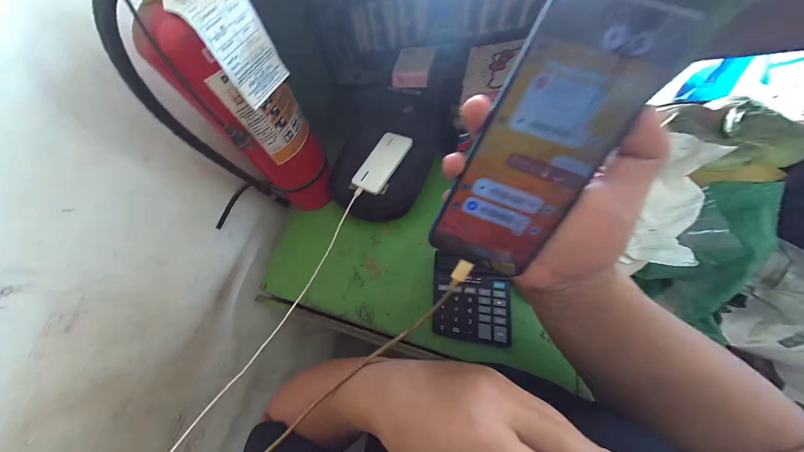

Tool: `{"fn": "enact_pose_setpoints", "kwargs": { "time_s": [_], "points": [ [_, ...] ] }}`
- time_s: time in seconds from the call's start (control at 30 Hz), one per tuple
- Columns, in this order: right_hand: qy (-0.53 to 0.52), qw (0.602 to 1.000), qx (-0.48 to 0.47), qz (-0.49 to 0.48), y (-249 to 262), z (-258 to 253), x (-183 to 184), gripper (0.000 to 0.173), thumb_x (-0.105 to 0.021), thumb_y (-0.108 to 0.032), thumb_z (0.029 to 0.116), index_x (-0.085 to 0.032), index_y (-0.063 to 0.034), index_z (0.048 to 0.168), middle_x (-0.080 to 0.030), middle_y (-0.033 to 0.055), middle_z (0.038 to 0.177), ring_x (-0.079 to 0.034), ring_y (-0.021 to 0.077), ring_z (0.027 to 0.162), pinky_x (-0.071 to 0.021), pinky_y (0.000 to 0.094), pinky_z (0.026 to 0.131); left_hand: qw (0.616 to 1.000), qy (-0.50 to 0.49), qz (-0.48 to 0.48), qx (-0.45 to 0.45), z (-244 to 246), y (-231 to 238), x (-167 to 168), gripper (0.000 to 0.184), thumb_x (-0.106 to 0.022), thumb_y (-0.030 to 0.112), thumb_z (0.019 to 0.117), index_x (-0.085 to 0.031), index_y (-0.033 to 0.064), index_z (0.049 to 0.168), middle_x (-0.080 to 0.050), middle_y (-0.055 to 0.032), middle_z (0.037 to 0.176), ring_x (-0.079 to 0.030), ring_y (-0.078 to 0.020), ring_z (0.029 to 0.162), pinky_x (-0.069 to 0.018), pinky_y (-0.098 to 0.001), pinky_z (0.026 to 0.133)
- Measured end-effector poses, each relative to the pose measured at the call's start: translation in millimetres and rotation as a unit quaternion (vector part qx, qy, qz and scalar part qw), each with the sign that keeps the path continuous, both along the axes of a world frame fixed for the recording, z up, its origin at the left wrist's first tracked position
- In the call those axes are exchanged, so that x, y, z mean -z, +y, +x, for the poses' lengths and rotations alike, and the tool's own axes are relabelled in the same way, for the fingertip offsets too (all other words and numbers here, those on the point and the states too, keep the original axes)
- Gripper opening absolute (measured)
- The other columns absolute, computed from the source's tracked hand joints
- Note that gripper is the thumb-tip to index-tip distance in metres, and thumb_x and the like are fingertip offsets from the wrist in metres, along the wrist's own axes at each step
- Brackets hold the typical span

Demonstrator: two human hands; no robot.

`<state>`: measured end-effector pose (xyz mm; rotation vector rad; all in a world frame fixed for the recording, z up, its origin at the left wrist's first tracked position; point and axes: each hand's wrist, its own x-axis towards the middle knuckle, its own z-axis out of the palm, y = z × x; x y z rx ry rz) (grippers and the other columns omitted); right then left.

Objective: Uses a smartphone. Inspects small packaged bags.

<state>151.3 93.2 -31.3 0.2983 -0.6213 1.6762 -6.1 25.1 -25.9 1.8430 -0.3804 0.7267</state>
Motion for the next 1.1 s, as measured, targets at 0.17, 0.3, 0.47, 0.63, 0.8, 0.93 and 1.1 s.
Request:
{"fn": "enact_pose_setpoints", "kwargs": {
  "time_s": [0.17,0.3,0.47,0.63,0.8,0.93,1.1],
  "points": [
    [0.022,0.999,-0.031,-0.008,-1,6,4,0.070,-0.026,-0.070,0.0990,-0.050,-0.0229,0.145,-0.047,0.0156,0.153,-0.061,0.0321,0.124,-0.0591,0.0447,0.088,0.985,0.128,0.008,-0.115,-13,40,69,0.031,-0.057,0.026,0.1047,-0.072,-0.0016,0.107,-0.068,-0.0123,0.101,-0.064,-0.0120,0.098,-0.0542,-0.0252,0.088],
    [-0.029,0.998,-0.049,-0.034,-7,16,8,0.068,-0.034,-0.071,0.0974,-0.054,-0.0244,0.142,-0.055,0.0152,0.147,-0.064,0.0296,0.120,-0.0597,0.0427,0.087,0.918,0.203,-0.149,-0.305,-30,62,91,0.020,-0.061,0.015,0.1015,-0.072,-0.0003,0.109,-0.069,-0.0006,0.103,-0.065,-0.0018,0.093,-0.0565,-0.0221,0.084],
    [-0.154,0.983,-0.037,-0.089,-13,20,27,0.070,-0.030,-0.075,0.0961,-0.061,-0.0253,0.135,-0.066,0.0108,0.134,-0.067,0.0239,0.118,-0.0594,0.0386,0.090,0.866,0.149,-0.279,-0.388,-32,71,85,0.033,-0.040,0.014,0.1030,-0.069,0.0134,0.088,-0.068,0.0073,0.082,-0.064,-0.0023,0.074,-0.0554,-0.0222,0.071],
    [-0.154,0.980,-0.054,-0.114,-16,22,48,0.065,-0.035,-0.071,0.0971,-0.061,-0.0236,0.134,-0.066,0.0130,0.132,-0.068,0.0234,0.113,-0.0591,0.0387,0.090,0.831,0.103,-0.360,-0.412,-18,63,68,0.042,-0.038,0.022,0.1087,-0.069,0.0094,0.083,-0.071,-0.0007,0.085,-0.068,-0.0096,0.078,-0.0594,-0.0271,0.072],
    [-0.200,0.975,-0.040,-0.089,-17,26,61,0.068,-0.036,-0.073,0.0963,-0.060,-0.0227,0.135,-0.066,0.0124,0.133,-0.069,0.0228,0.113,-0.0582,0.0393,0.093,0.850,0.130,-0.446,-0.248,-16,55,56,0.043,-0.054,0.042,0.1026,-0.058,0.0067,0.126,-0.071,-0.0119,0.118,-0.073,-0.0199,0.100,-0.0627,-0.0314,0.066],
    [-0.210,0.972,-0.035,-0.098,-15,24,70,0.071,-0.043,-0.076,0.0925,-0.060,-0.0219,0.135,-0.067,0.0121,0.131,-0.069,0.0223,0.111,-0.0591,0.0390,0.092,0.850,0.115,-0.489,-0.156,-10,53,58,0.040,-0.053,0.031,0.1040,-0.049,0.0093,0.137,-0.067,-0.0136,0.127,-0.072,-0.0206,0.104,-0.0626,-0.0292,0.065],
    [-0.197,0.972,-0.042,-0.123,-13,25,78,0.071,-0.038,-0.076,0.0940,-0.060,-0.0224,0.134,-0.068,0.0124,0.130,-0.068,0.0236,0.115,-0.0589,0.0397,0.092,0.835,0.119,-0.510,-0.169,-3,49,60,0.034,-0.053,0.018,0.1017,-0.051,0.0075,0.134,-0.068,-0.0139,0.124,-0.073,-0.0213,0.103,-0.0633,-0.0313,0.068]
  ]
}}
